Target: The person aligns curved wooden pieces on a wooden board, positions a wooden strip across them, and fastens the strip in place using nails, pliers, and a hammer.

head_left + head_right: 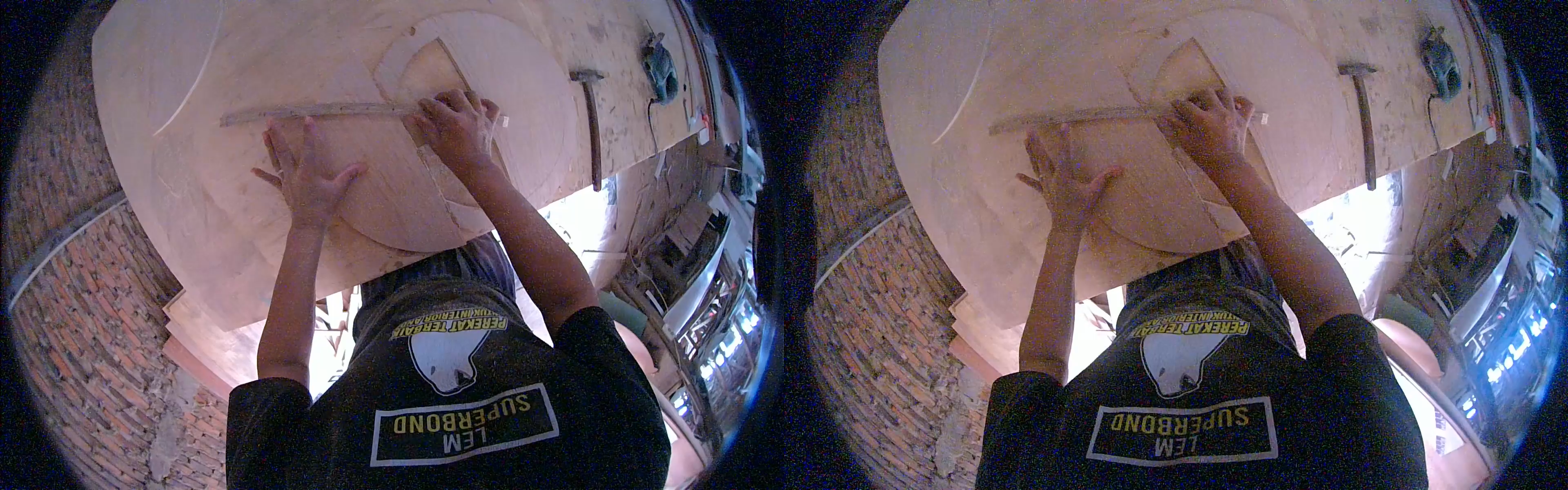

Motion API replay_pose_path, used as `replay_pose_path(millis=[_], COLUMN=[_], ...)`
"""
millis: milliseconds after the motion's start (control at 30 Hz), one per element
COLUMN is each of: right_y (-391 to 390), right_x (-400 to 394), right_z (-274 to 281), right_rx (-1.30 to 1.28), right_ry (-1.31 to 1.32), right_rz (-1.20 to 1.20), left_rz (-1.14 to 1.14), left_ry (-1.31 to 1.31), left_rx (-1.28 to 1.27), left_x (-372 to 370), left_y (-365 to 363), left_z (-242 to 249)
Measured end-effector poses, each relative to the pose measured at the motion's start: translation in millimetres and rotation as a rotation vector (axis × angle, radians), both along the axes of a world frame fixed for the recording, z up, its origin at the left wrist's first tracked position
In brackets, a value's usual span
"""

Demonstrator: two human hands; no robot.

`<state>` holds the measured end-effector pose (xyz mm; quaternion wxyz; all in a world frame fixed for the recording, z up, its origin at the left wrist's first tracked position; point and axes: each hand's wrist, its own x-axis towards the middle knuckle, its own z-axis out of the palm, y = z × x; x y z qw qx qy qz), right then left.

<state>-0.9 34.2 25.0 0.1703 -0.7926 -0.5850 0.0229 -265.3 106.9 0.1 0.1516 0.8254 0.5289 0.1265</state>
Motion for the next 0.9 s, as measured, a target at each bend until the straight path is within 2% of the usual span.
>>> replay_pose_path(millis=[900], right_y=[-6.5], right_x=[-1.1], right_z=[-3.1], right_rx=[-0.012], right_ry=[0.006], right_rz=[0.025], left_rz=[0.015], left_ry=[-0.001], left_rx=[0.016], left_x=[1.6], left_y=[-2.2], left_z=[-3.3])
